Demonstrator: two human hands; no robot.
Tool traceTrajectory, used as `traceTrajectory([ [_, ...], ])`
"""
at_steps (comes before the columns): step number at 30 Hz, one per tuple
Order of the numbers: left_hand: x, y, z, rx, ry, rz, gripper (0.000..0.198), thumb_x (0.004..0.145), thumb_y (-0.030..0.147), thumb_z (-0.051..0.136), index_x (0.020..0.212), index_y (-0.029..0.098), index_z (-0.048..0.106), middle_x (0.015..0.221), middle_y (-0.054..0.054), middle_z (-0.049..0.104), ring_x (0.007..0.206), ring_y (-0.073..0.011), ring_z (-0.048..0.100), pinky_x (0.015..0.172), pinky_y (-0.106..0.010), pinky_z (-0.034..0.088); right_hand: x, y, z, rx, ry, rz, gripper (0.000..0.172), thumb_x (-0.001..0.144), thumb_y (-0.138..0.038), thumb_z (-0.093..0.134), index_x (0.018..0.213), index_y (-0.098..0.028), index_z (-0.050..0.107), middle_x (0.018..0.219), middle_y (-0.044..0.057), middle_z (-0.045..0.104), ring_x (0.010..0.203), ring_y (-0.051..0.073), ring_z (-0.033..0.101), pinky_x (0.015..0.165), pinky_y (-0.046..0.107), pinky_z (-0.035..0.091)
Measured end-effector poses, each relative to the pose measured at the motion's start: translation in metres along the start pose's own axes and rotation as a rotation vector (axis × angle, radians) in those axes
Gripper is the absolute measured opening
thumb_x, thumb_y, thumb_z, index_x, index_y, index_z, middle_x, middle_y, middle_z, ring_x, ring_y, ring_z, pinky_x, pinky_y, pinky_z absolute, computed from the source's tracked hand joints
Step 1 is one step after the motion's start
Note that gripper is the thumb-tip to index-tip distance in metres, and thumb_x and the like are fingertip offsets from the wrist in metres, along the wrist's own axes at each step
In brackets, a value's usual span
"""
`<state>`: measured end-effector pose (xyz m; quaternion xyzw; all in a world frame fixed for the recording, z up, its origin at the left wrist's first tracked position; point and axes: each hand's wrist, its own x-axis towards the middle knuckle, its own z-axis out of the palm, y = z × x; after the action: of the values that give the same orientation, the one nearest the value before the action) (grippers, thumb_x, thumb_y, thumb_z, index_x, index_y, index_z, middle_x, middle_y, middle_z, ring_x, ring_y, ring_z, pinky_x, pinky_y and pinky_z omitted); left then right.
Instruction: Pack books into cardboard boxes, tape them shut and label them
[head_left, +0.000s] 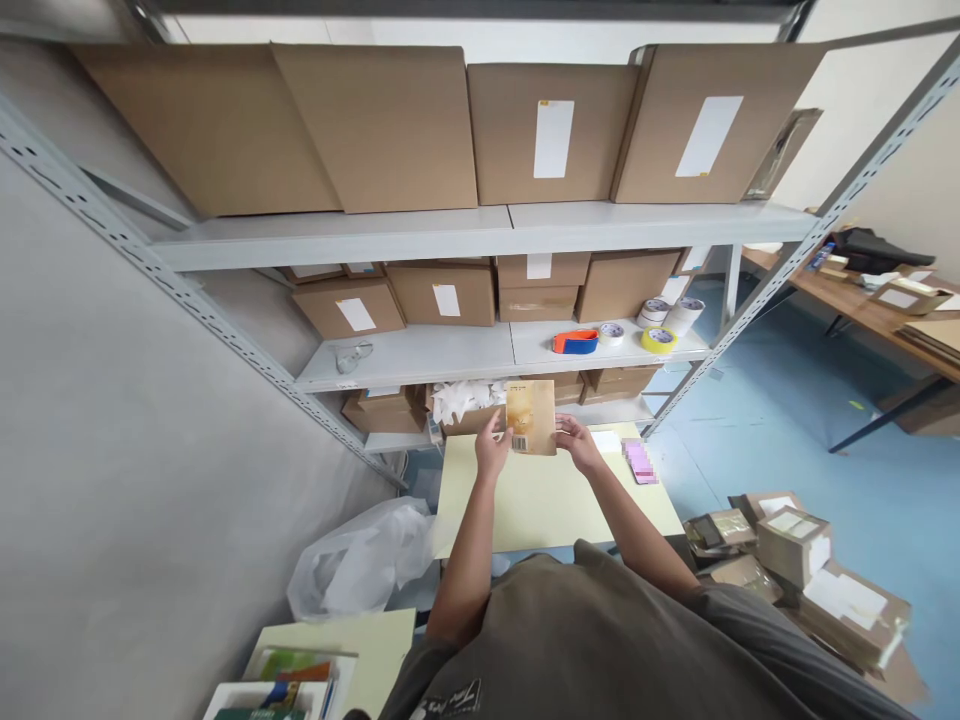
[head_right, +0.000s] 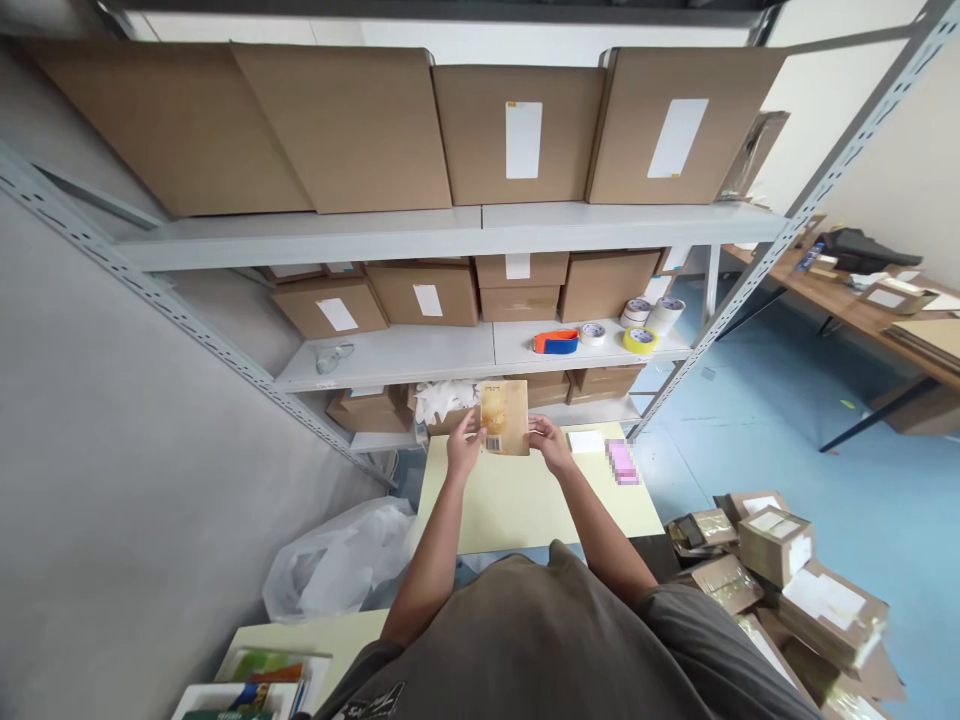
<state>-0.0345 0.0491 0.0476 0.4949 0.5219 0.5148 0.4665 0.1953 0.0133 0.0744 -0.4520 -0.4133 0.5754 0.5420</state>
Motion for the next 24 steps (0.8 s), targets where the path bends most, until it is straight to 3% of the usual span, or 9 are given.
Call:
traceTrajectory([
  [2,-0.004,0.008,0.020,0.033,-0.113,0.048,0.061,0.082,0.035,0.088,0.140,0.021,0.074,0.130,-0.015,0.077,0.118,-0.0320,0.072,0.107,-0.045,0.056,-0.001,0.003,0.006,-0.089,0.034,-0.100,0.048,0.074,-0.034,0.079,0.121,-0.027,0.071,0.107,0.005,0.079,0.096,0.026,0.073,0.085,0.041,0.060],
  [4,-0.008,0.015,0.041,-0.012,-0.211,0.095,0.067,0.080,0.035,0.090,0.143,0.021,0.071,0.134,-0.014,0.075,0.117,-0.0314,0.073,0.105,-0.044,0.058,-0.002,0.007,0.014,-0.206,0.016,-0.190,0.047,0.079,-0.035,0.074,0.126,-0.028,0.072,0.118,0.007,0.079,0.104,0.027,0.073,0.088,0.043,0.061],
  [7,-0.008,0.021,0.055,-0.068,-0.235,0.101,0.070,0.080,0.033,0.089,0.146,0.020,0.068,0.130,-0.014,0.076,0.117,-0.0312,0.074,0.100,-0.042,0.060,0.000,0.015,0.018,-0.364,-0.055,-0.274,0.048,0.083,-0.034,0.064,0.129,-0.030,0.073,0.135,0.008,0.074,0.121,0.029,0.069,0.093,0.043,0.061],
  [9,-0.004,0.022,0.051,-0.115,-0.240,0.066,0.065,0.082,0.035,0.085,0.143,0.018,0.069,0.123,-0.013,0.079,0.115,-0.0306,0.075,0.101,-0.042,0.059,0.003,0.018,0.011,-0.433,-0.040,-0.278,0.048,0.083,-0.034,0.061,0.129,-0.029,0.075,0.140,0.009,0.071,0.129,0.030,0.066,0.098,0.045,0.059],
  [13,0.002,0.021,0.027,-0.254,-0.310,-0.033,0.081,0.079,0.042,0.087,0.152,0.016,0.062,0.132,-0.015,0.077,0.122,-0.0330,0.073,0.103,-0.044,0.059,0.011,0.016,-0.015,-0.411,0.237,-0.145,0.060,0.080,-0.042,0.070,0.139,-0.029,0.069,0.144,0.011,0.069,0.128,0.032,0.064,0.102,0.049,0.057],
  [15,0.002,0.019,0.019,-0.284,-0.351,-0.090,0.089,0.075,0.044,0.090,0.155,0.017,0.059,0.136,-0.015,0.076,0.125,-0.0354,0.071,0.102,-0.045,0.060,0.013,0.012,-0.026,-0.266,0.211,-0.028,0.066,0.075,-0.043,0.078,0.139,-0.028,0.068,0.137,0.011,0.072,0.120,0.032,0.068,0.096,0.046,0.059],
  [17,0.000,0.017,0.015,-0.305,-0.361,-0.117,0.093,0.073,0.046,0.092,0.155,0.018,0.059,0.137,-0.016,0.076,0.128,-0.0368,0.070,0.104,-0.048,0.059,0.013,0.008,-0.033,-0.094,0.066,0.071,0.060,0.071,-0.041,0.082,0.129,-0.026,0.073,0.122,0.009,0.078,0.106,0.030,0.072,0.086,0.041,0.059],
  [20,0.001,0.012,0.015,-0.279,-0.288,-0.104,0.094,0.073,0.046,0.092,0.156,0.019,0.059,0.138,-0.016,0.075,0.130,-0.0364,0.069,0.109,-0.052,0.056,0.010,0.005,-0.036,0.049,-0.032,0.127,0.047,0.068,-0.039,0.087,0.112,-0.025,0.077,0.104,0.006,0.080,0.091,0.026,0.073,0.077,0.037,0.057],
  [24,0.001,0.007,0.022,-0.026,-0.013,-0.039,0.071,0.079,0.042,0.090,0.144,0.021,0.071,0.137,-0.016,0.075,0.125,-0.0324,0.071,0.109,-0.049,0.057,0.009,0.007,-0.033,0.083,0.035,0.089,0.045,0.069,-0.038,0.088,0.110,-0.026,0.075,0.104,0.005,0.080,0.091,0.025,0.073,0.075,0.036,0.058],
])
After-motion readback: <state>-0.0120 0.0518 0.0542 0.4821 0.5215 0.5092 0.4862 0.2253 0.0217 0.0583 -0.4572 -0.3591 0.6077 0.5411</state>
